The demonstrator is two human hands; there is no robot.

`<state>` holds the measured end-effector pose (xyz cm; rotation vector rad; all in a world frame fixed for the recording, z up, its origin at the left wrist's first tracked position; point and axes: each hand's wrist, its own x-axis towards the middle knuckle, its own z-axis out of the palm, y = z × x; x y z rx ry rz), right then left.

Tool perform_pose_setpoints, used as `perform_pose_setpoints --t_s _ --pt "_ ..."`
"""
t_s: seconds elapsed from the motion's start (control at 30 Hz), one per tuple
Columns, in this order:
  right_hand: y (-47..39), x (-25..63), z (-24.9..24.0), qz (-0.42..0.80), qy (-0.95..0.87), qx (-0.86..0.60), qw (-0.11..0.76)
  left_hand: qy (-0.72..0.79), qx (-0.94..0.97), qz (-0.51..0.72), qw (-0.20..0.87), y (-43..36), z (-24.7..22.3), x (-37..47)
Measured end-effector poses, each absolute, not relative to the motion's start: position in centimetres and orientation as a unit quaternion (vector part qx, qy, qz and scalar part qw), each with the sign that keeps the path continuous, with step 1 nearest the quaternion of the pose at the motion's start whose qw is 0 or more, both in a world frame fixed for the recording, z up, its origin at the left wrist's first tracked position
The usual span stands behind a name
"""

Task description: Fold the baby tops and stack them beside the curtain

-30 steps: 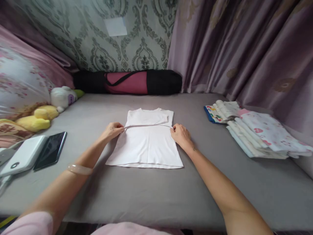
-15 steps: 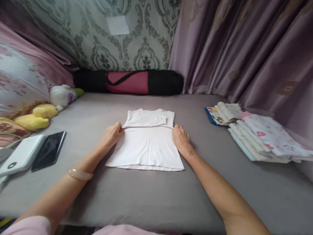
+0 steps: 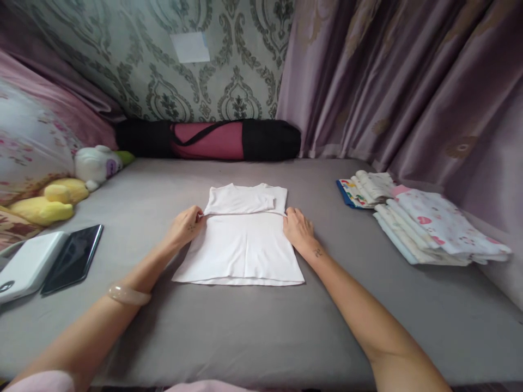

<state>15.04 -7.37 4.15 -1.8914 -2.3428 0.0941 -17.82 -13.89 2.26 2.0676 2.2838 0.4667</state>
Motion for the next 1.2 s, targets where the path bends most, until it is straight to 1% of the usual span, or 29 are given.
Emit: perform_pose_setpoints --t_s 0.1,0.2,0.33,0.47,0.67,0.83,1.07,1.2 --pt "-6.3 14.1 4.9 0.033 -0.780 -0.618 0.096 0.710 0.693 0.114 -0.057 -13.6 2.8 -17.0" --pt "-4.4 12.4 5.6 0.059 -0.775 -0.621 0.103 0.699 0.706 0.085 -0.075 -12.9 3.1 -16.0" --pt "-1.8 10.2 5.7 0.097 -0.749 -0.651 0.082 0.702 0.707 0.071 -0.056 -12.3 3.2 -15.4" --pt "-0.6 9.1 5.4 0.142 -0.755 -0.638 0.055 0.664 0.742 0.084 -0.042 -12.0 2.9 -15.7" --pt "-0.5 9.6 5.3 0.085 -0.746 -0.654 0.094 0.613 0.785 0.086 0.009 -11.2 1.6 -16.6" --pt "0.0 9.9 4.8 0.121 -0.748 -0.649 0.068 0.609 0.789 0.084 0.025 -10.8 1.0 -16.7" --pt "0.5 9.6 4.7 0.118 -0.742 -0.646 0.135 0.625 0.778 0.061 0.021 -10.8 1.4 -16.6" --pt "0.2 10.0 4.4 0.111 -0.746 -0.645 0.122 0.619 0.783 0.048 0.039 -10.7 1.3 -16.8"
